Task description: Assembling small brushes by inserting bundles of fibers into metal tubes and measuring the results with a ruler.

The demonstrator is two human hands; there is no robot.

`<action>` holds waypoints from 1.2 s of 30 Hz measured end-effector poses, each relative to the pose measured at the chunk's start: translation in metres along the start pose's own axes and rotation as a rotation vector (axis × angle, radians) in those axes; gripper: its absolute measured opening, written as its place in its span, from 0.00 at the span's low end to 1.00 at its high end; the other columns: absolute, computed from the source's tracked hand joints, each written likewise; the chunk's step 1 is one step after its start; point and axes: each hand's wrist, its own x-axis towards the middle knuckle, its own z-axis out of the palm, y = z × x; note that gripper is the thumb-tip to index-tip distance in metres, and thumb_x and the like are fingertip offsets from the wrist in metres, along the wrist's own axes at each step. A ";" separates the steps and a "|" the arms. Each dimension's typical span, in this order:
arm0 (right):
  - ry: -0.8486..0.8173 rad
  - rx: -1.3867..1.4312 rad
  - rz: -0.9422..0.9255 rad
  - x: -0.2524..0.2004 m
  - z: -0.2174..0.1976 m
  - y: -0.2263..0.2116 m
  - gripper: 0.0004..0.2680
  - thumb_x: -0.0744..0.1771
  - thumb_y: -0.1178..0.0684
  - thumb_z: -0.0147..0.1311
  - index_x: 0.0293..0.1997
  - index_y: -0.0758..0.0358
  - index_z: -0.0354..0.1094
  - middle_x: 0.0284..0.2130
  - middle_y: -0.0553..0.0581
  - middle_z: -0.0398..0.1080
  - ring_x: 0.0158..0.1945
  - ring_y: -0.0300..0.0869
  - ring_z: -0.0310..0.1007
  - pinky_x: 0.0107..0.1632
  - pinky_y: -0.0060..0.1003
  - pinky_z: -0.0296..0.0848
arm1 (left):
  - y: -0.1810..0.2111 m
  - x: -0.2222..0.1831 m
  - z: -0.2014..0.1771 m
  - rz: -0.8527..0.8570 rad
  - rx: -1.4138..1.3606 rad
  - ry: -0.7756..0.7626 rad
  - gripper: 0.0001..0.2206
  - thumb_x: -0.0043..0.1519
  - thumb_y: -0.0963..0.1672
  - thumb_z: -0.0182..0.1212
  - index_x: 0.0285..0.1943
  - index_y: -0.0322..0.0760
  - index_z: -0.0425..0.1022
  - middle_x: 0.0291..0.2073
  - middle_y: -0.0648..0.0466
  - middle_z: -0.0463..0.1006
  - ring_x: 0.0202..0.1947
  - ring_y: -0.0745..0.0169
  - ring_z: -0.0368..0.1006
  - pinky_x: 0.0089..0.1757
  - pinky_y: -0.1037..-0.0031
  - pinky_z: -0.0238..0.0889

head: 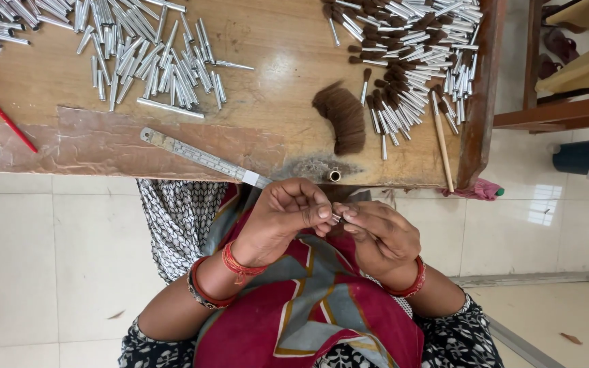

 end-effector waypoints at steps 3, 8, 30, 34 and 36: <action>-0.020 -0.015 0.014 0.001 0.000 -0.002 0.07 0.68 0.65 0.58 0.51 0.69 0.69 0.43 0.65 0.77 0.48 0.49 0.82 0.50 0.37 0.81 | 0.002 0.000 0.001 -0.020 0.008 -0.006 0.06 0.64 0.40 0.68 0.44 0.29 0.76 0.36 0.49 0.82 0.36 0.65 0.79 0.38 0.76 0.74; 0.002 0.000 0.001 0.004 0.002 -0.002 0.07 0.68 0.65 0.59 0.50 0.70 0.70 0.42 0.64 0.77 0.46 0.48 0.82 0.49 0.37 0.81 | 0.005 -0.001 0.004 -0.039 0.014 0.002 0.07 0.64 0.40 0.68 0.44 0.29 0.77 0.36 0.49 0.83 0.35 0.66 0.79 0.38 0.76 0.74; -0.142 -0.104 0.193 0.038 -0.006 -0.031 0.11 0.65 0.69 0.61 0.52 0.69 0.74 0.41 0.61 0.78 0.43 0.41 0.82 0.45 0.30 0.82 | 0.013 -0.001 0.001 0.203 0.248 0.137 0.04 0.62 0.37 0.69 0.42 0.25 0.79 0.34 0.49 0.84 0.34 0.68 0.80 0.39 0.76 0.78; -0.138 -0.130 0.182 0.038 -0.006 -0.034 0.12 0.65 0.69 0.61 0.53 0.70 0.74 0.42 0.62 0.79 0.43 0.41 0.82 0.45 0.30 0.82 | 0.012 -0.002 0.002 0.191 0.229 0.126 0.04 0.62 0.37 0.69 0.42 0.26 0.79 0.34 0.49 0.83 0.35 0.68 0.80 0.39 0.76 0.78; -0.191 -0.116 0.210 0.038 -0.007 -0.036 0.12 0.64 0.68 0.62 0.52 0.69 0.75 0.40 0.62 0.79 0.42 0.41 0.82 0.43 0.30 0.82 | 0.011 -0.003 0.002 0.198 0.207 0.113 0.04 0.62 0.37 0.68 0.43 0.26 0.79 0.34 0.49 0.83 0.35 0.68 0.80 0.40 0.77 0.78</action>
